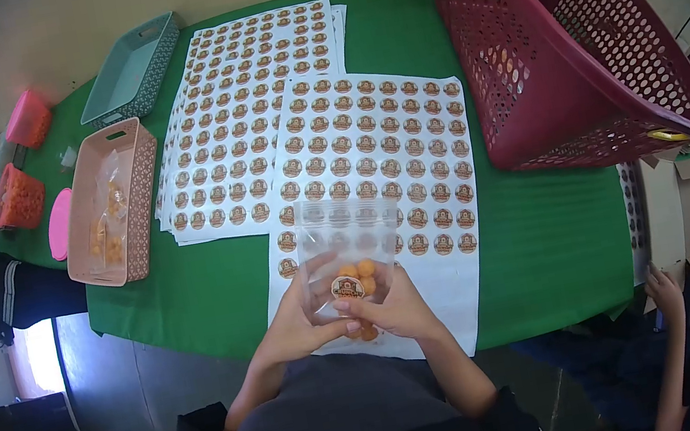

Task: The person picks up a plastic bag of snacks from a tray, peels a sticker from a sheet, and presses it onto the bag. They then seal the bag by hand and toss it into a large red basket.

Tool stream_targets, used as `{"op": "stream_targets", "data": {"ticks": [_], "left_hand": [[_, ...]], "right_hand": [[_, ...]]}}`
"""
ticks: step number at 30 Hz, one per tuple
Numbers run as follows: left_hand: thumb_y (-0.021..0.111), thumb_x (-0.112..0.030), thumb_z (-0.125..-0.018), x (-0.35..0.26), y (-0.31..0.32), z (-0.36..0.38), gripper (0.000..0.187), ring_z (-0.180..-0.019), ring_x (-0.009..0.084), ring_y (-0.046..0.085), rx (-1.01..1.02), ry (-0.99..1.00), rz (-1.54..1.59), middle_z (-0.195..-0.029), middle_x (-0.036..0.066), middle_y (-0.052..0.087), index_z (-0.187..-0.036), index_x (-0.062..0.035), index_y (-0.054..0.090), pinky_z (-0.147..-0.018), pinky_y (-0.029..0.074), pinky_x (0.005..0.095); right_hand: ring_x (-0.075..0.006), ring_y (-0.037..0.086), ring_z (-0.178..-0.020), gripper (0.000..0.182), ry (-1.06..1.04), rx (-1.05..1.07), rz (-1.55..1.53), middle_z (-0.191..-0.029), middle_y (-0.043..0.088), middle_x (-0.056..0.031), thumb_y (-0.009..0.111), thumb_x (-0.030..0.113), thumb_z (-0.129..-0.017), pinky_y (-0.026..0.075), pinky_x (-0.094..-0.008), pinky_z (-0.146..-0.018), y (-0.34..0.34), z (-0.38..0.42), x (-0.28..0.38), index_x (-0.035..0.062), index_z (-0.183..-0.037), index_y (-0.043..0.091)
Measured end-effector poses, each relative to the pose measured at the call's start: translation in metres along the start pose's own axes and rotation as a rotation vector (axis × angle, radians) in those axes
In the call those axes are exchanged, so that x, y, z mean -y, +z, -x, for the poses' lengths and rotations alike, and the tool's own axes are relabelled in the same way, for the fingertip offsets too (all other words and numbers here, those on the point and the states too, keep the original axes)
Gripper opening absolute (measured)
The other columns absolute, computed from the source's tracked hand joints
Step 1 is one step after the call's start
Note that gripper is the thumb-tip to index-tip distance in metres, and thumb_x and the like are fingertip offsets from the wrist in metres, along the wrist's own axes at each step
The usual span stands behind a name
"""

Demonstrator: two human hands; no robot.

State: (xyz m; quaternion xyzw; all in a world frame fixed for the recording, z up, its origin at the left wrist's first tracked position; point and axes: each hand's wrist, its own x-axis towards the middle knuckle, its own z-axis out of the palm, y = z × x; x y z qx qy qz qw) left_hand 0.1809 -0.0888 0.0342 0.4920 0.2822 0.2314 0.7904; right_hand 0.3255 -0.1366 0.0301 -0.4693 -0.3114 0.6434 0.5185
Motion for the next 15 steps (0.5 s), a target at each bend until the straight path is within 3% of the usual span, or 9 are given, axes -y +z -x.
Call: {"op": "stream_targets", "data": {"ticks": [3,15], "left_hand": [[0.06,0.004,-0.067,0.004,0.0,0.0,0.072,-0.112,0.025,0.036,0.015,0.032,0.012,-0.123,0.017,0.031,-0.124,-0.0028,0.016,-0.08,0.045,0.0345],[0.06,0.0,-0.069,0.008,0.0,0.002,0.068,-0.112,0.0287,0.037,0.003,0.001,-0.068,-0.124,0.019,0.03,-0.123,-0.0006,0.017,-0.077,0.048,0.0337]], "right_hand": [[-0.0065,0.052,-0.065,0.02,-0.021,0.018,0.014,-0.074,0.055,-0.0036,0.061,0.004,-0.072,0.043,-0.0187,-0.057,-0.004,-0.002,-0.005,-0.0028,-0.088,0.051],[-0.0068,0.053,-0.064,0.021,-0.032,-0.054,0.111,-0.075,0.056,-0.0044,0.062,0.008,-0.071,0.044,-0.0197,-0.057,-0.004,-0.004,-0.015,-0.0024,-0.087,0.052]]}}
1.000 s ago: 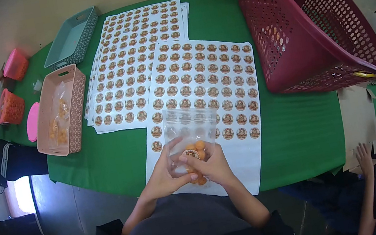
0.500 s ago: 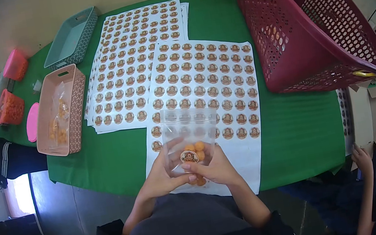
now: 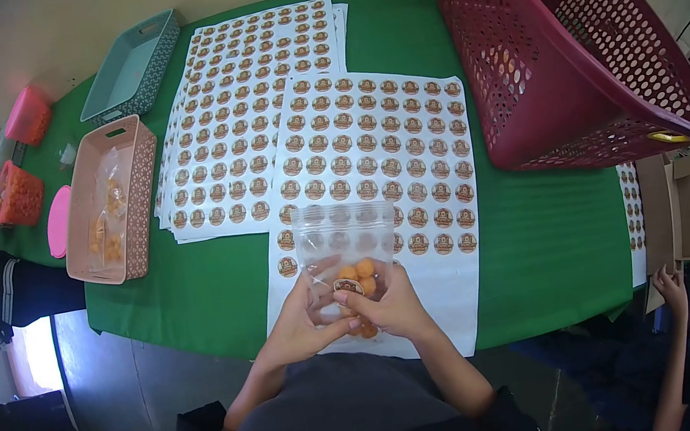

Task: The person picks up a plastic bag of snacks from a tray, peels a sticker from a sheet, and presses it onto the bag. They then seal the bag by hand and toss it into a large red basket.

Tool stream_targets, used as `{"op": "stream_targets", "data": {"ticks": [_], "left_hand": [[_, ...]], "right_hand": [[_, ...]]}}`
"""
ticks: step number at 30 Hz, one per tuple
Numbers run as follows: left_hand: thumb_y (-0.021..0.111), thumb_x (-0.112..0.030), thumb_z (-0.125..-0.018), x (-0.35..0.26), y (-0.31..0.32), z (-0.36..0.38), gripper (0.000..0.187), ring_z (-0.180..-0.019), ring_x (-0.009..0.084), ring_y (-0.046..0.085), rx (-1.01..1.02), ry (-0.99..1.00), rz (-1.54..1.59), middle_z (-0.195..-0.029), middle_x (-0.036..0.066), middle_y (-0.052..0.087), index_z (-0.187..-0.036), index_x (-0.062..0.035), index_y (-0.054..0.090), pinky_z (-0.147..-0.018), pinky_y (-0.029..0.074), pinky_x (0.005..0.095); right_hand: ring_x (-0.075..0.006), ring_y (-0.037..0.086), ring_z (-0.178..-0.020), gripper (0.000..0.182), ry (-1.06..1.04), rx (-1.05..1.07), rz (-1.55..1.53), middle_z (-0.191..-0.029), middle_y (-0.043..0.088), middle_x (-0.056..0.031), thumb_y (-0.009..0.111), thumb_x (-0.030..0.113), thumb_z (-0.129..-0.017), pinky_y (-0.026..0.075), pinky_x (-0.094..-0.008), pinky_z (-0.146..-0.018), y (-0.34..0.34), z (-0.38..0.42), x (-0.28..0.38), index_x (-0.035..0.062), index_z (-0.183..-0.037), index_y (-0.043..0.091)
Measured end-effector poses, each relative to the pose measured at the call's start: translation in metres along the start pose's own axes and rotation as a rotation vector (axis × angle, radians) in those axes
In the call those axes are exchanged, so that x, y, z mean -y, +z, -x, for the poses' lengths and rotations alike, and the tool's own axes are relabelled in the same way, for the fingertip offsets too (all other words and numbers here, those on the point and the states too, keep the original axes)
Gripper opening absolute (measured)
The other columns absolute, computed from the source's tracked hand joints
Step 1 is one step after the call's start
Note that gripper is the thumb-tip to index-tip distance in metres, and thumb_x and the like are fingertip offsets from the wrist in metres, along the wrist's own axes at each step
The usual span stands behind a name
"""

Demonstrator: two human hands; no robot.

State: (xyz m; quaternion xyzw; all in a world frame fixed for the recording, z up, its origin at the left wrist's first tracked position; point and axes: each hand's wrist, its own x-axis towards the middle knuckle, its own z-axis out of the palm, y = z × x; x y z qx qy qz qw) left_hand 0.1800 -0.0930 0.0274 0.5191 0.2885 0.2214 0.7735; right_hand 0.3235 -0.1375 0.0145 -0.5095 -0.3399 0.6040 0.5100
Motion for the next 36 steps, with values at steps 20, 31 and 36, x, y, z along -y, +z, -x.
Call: {"op": "stream_targets", "data": {"ticks": [20,31,36], "left_hand": [[0.059,0.004,-0.069,0.001,0.007,0.0,0.065,-0.105,0.0221,0.043,0.003,0.0,0.074,-0.116,0.016,0.037,-0.121,-0.0018,0.02,-0.078,0.047,0.0318],[0.06,0.002,-0.07,0.001,0.009,0.0,0.063,-0.105,0.0223,0.043,0.01,0.011,0.023,-0.114,0.015,0.038,-0.12,-0.0011,0.022,-0.074,0.049,0.0317],[0.059,0.002,-0.07,-0.004,0.008,0.002,0.061,-0.106,0.0228,0.043,0.045,0.028,-0.076,-0.116,0.013,0.037,-0.12,-0.002,0.024,-0.076,0.048,0.0323]], "right_hand": [[-0.0044,0.049,-0.05,0.017,0.011,-0.024,-0.054,-0.061,0.054,-0.0023,0.064,0.009,-0.071,0.038,-0.0169,-0.041,-0.002,-0.002,-0.004,-0.0015,-0.079,0.054],[-0.0039,0.05,-0.054,0.018,-0.011,-0.024,-0.03,-0.062,0.056,-0.0015,0.063,0.014,-0.073,0.04,-0.0167,-0.048,-0.003,0.0,0.002,-0.0015,-0.081,0.057],[-0.0038,0.051,-0.058,0.016,0.004,0.009,-0.052,-0.068,0.058,-0.0022,0.061,0.013,-0.074,0.04,-0.0163,-0.05,-0.004,0.002,0.011,-0.0014,-0.082,0.059]]}}
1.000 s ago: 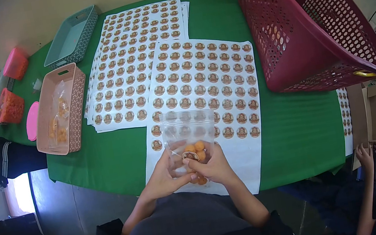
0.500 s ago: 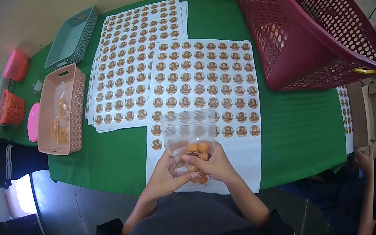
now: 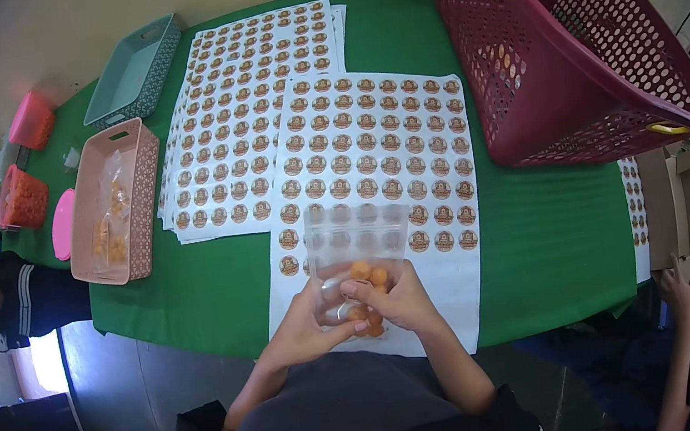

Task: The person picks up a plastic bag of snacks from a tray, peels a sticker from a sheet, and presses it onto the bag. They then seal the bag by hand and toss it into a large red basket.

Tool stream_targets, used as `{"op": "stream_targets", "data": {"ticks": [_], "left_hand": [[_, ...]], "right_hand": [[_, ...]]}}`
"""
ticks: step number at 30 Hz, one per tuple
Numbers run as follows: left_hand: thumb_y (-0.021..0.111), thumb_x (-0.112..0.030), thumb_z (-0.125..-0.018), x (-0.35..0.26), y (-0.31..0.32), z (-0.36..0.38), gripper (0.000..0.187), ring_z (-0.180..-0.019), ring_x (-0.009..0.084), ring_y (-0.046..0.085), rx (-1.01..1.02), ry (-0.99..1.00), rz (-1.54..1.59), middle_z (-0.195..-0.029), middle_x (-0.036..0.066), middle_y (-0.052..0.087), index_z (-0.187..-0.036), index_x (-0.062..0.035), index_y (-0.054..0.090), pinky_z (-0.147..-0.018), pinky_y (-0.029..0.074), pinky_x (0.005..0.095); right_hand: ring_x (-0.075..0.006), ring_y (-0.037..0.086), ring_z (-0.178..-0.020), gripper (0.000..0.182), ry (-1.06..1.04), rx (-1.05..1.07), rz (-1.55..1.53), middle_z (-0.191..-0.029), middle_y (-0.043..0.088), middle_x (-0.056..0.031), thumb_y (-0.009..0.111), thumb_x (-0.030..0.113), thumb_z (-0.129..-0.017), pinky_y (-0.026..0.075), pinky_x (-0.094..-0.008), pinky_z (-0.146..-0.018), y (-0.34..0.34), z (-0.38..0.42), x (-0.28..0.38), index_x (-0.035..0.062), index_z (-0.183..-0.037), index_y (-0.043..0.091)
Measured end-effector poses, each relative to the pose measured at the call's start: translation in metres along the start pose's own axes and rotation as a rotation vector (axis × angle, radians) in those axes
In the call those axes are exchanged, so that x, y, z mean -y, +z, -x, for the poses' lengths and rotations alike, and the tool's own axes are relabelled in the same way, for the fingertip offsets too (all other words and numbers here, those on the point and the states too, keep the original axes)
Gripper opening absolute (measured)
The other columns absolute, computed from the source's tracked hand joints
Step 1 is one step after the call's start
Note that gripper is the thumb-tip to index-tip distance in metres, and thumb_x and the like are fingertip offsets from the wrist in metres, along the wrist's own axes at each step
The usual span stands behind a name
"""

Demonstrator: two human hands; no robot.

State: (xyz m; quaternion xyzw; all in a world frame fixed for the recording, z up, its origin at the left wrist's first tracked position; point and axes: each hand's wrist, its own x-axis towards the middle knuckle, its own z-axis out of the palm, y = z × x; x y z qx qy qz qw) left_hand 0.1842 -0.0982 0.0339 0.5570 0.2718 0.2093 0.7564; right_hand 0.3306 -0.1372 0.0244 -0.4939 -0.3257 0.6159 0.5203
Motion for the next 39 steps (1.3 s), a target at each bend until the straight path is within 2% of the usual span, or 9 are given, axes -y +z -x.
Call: {"op": "stream_targets", "data": {"ticks": [9,13,16,18,24,28,30,33,39], "left_hand": [[0.059,0.001,-0.07,0.001,-0.001,-0.001,0.06,-0.108,0.0235,0.04,0.015,-0.032,0.08,-0.116,0.012,0.037,-0.12,-0.0021,0.024,-0.078,0.047,0.0352],[0.059,0.002,-0.07,0.006,-0.003,-0.003,0.061,-0.109,0.0234,0.04,0.021,-0.025,0.048,-0.116,0.012,0.036,-0.12,-0.0021,0.024,-0.079,0.046,0.0352],[0.056,0.001,-0.073,-0.002,-0.005,-0.001,0.057,-0.108,0.022,0.041,0.031,0.017,0.109,-0.117,0.012,0.037,-0.12,-0.0037,0.025,-0.079,0.046,0.0325],[0.055,0.002,-0.073,-0.004,-0.006,-0.001,0.054,-0.108,0.0215,0.041,0.027,-0.011,0.135,-0.116,0.012,0.037,-0.119,-0.0036,0.026,-0.078,0.047,0.032],[0.055,0.001,-0.073,0.004,-0.007,-0.002,0.052,-0.11,0.0228,0.039,0.004,-0.055,0.15,-0.116,0.012,0.037,-0.117,-0.0024,0.027,-0.079,0.046,0.0324],[0.057,-0.001,-0.073,0.007,-0.01,-0.004,0.053,-0.109,0.0226,0.04,-0.035,0.041,0.137,-0.115,0.012,0.037,-0.117,-0.0013,0.027,-0.079,0.047,0.0323],[0.057,0.0,-0.073,0.007,-0.01,-0.004,0.052,-0.105,0.0208,0.042,-0.147,0.046,0.138,-0.111,0.012,0.039,-0.115,-0.001,0.027,-0.078,0.046,0.0325],[0.058,0.001,-0.072,0.007,-0.011,-0.004,0.052,-0.103,0.0206,0.043,-0.137,0.027,0.129,-0.109,0.012,0.038,-0.114,0.0007,0.028,-0.079,0.046,0.0335],[0.062,-0.004,-0.07,0.012,-0.016,-0.005,0.055,-0.098,0.0174,0.046,-0.12,-0.056,0.045,-0.109,0.011,0.04,-0.114,0.0011,0.029,-0.077,0.045,0.03]], "right_hand": [[-0.0039,0.051,-0.062,0.017,-0.01,0.047,0.063,-0.071,0.058,-0.0018,0.059,0.015,-0.076,0.042,-0.0176,-0.054,-0.013,-0.002,-0.009,-0.0009,-0.084,0.059],[-0.0049,0.052,-0.063,0.018,0.045,-0.009,0.005,-0.071,0.058,-0.0019,0.058,0.015,-0.077,0.042,-0.0185,-0.056,-0.006,-0.003,-0.002,-0.0009,-0.086,0.059],[-0.0065,0.053,-0.065,0.02,0.023,0.08,0.056,-0.072,0.058,-0.0022,0.055,0.014,-0.079,0.043,-0.0189,-0.058,-0.012,-0.001,-0.004,-0.0016,-0.091,0.057],[-0.008,0.054,-0.069,0.022,0.031,0.122,-0.102,-0.077,0.058,-0.0034,0.054,0.014,-0.079,0.045,-0.0204,-0.061,-0.012,0.0,-0.003,-0.0022,-0.095,0.055],[-0.0101,0.054,-0.075,0.023,0.009,0.163,-0.094,-0.085,0.057,-0.0059,0.055,0.014,-0.079,0.046,-0.0235,-0.069,-0.013,0.0,-0.004,-0.0026,-0.095,0.052],[-0.0095,0.054,-0.074,0.026,0.023,0.093,-0.162,-0.08,0.057,-0.0046,0.057,0.014,-0.077,0.045,-0.0226,-0.068,-0.01,-0.001,-0.008,-0.0029,-0.097,0.051],[-0.0083,0.054,-0.073,0.024,-0.004,-0.004,-0.112,-0.077,0.057,-0.0035,0.058,0.013,-0.076,0.045,-0.0218,-0.066,-0.007,-0.003,-0.009,-0.0027,-0.094,0.052],[-0.0069,0.054,-0.071,0.02,-0.003,-0.011,0.06,-0.075,0.058,-0.003,0.058,0.01,-0.076,0.044,-0.0201,-0.063,-0.013,-0.007,-0.021,-0.0025,-0.09,0.055],[-0.0052,0.053,-0.065,0.013,0.046,0.03,-0.084,-0.074,0.058,-0.0022,0.06,0.004,-0.073,0.042,-0.0177,-0.058,-0.01,-0.003,-0.008,-0.0019,-0.084,0.056]]}}
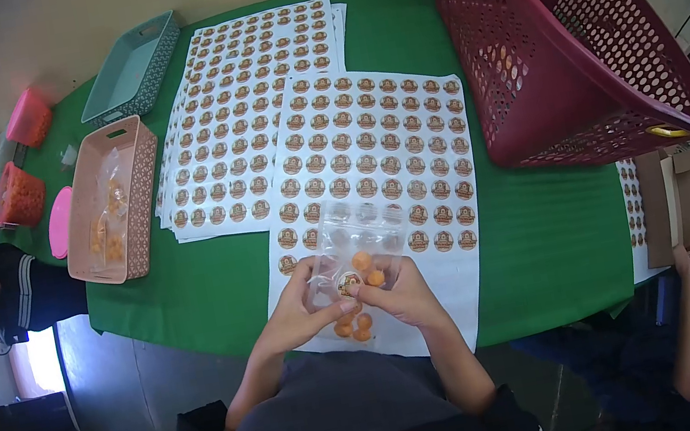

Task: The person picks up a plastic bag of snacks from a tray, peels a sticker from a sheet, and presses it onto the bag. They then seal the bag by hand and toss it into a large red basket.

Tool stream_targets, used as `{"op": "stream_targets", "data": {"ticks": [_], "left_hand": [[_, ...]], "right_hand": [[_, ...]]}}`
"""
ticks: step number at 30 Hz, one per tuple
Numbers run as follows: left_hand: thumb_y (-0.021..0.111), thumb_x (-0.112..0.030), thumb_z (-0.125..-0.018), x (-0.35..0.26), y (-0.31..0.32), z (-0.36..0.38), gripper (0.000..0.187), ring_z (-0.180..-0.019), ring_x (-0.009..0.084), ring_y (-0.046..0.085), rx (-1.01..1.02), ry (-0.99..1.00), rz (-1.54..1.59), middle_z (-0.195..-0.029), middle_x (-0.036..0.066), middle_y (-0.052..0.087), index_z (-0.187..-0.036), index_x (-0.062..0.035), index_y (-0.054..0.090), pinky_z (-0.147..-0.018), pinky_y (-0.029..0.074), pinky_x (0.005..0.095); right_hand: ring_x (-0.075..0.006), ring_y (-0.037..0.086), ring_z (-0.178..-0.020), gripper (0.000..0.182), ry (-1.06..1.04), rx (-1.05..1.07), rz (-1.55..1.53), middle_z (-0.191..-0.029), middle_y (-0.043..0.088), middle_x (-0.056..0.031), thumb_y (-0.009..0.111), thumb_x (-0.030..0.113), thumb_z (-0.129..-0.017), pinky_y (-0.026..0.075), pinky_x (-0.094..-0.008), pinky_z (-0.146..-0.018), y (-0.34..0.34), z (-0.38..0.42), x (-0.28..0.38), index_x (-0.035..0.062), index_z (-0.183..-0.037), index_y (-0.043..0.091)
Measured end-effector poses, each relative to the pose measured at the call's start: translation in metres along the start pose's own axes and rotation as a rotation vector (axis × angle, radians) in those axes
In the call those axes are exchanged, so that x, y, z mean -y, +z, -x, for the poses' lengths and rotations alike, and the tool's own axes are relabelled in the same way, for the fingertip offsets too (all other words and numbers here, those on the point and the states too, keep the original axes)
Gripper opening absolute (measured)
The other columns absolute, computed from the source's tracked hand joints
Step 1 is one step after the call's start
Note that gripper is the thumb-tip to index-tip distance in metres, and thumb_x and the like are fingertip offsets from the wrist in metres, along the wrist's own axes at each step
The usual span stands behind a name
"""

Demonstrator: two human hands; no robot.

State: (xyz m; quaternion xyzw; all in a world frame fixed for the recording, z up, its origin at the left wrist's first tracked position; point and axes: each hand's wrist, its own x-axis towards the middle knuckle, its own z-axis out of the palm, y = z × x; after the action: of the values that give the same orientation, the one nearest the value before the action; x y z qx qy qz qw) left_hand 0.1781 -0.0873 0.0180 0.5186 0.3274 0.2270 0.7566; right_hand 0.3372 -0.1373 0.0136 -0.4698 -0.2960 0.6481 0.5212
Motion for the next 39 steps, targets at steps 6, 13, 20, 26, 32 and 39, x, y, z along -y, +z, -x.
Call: {"op": "stream_targets", "data": {"ticks": [6,13,20,26,32,39], "left_hand": [[0.066,-0.007,-0.067,0.0,-0.004,-0.003,0.053,-0.088,0.0135,0.052,0.062,-0.044,-0.038,-0.098,0.009,0.052,-0.111,0.0021,0.037,-0.074,0.045,0.027],[0.061,-0.007,-0.072,0.002,0.007,-0.004,0.027,-0.072,0.0112,0.056,-0.017,0.03,0.108,-0.081,0.007,0.058,-0.095,0.0038,0.052,-0.063,0.046,0.0237],[0.058,-0.008,-0.076,0.003,0.004,-0.003,0.014,-0.066,0.007,0.055,-0.121,0.073,0.025,-0.073,0.005,0.06,-0.084,0.0032,0.058,-0.059,0.043,0.0204],[0.057,-0.006,-0.076,0.003,0.007,-0.003,0.014,-0.063,0.0065,0.055,-0.206,0.146,-0.028,-0.071,0.006,0.06,-0.085,0.0049,0.056,-0.054,0.043,0.0189],[0.057,-0.004,-0.075,0.0,0.006,-0.003,0.013,-0.063,0.0067,0.055,-0.184,0.107,-0.101,-0.072,0.006,0.06,-0.084,0.0046,0.056,-0.053,0.043,0.0193],[0.056,-0.008,-0.077,0.004,-0.004,0.0,0.019,-0.068,0.0072,0.055,-0.141,0.101,0.023,-0.077,0.007,0.06,-0.091,0.0048,0.056,-0.06,0.044,0.0199]], "right_hand": [[-0.0051,0.052,-0.062,0.017,-0.01,0.039,0.096,-0.074,0.057,-0.0018,0.058,0.005,-0.075,0.042,-0.0172,-0.056,-0.001,0.002,-0.001,-0.0022,-0.089,0.052],[-0.0123,0.045,-0.086,0.037,-0.149,0.001,0.258,-0.094,0.045,-0.0076,0.04,0.027,-0.085,0.038,-0.0256,-0.075,0.001,0.005,-0.006,0.0019,-0.11,0.031],[-0.0143,0.041,-0.096,0.035,-0.164,0.072,0.182,-0.1,0.043,-0.0077,0.041,0.025,-0.084,0.032,-0.0277,-0.085,0.008,0.003,-0.003,0.0013,-0.109,0.034],[-0.0085,0.05,-0.082,0.022,-0.08,0.045,0.081,-0.086,0.053,-0.0033,0.05,0.014,-0.081,0.039,-0.0233,-0.073,0.004,0.001,-0.013,0.0004,-0.097,0.047],[-0.0049,0.051,-0.068,0.012,-0.108,0.0,0.099,-0.078,0.055,-0.0025,0.052,0.01,-0.079,0.041,-0.0185,-0.058,0.003,0.001,-0.015,0.0001,-0.086,0.051],[-0.0037,0.051,-0.063,0.009,-0.142,-0.047,0.134,-0.072,0.053,-0.0008,0.053,0.009,-0.078,0.042,-0.018,-0.053,0.007,-0.003,-0.02,0.0005,-0.08,0.052]]}}
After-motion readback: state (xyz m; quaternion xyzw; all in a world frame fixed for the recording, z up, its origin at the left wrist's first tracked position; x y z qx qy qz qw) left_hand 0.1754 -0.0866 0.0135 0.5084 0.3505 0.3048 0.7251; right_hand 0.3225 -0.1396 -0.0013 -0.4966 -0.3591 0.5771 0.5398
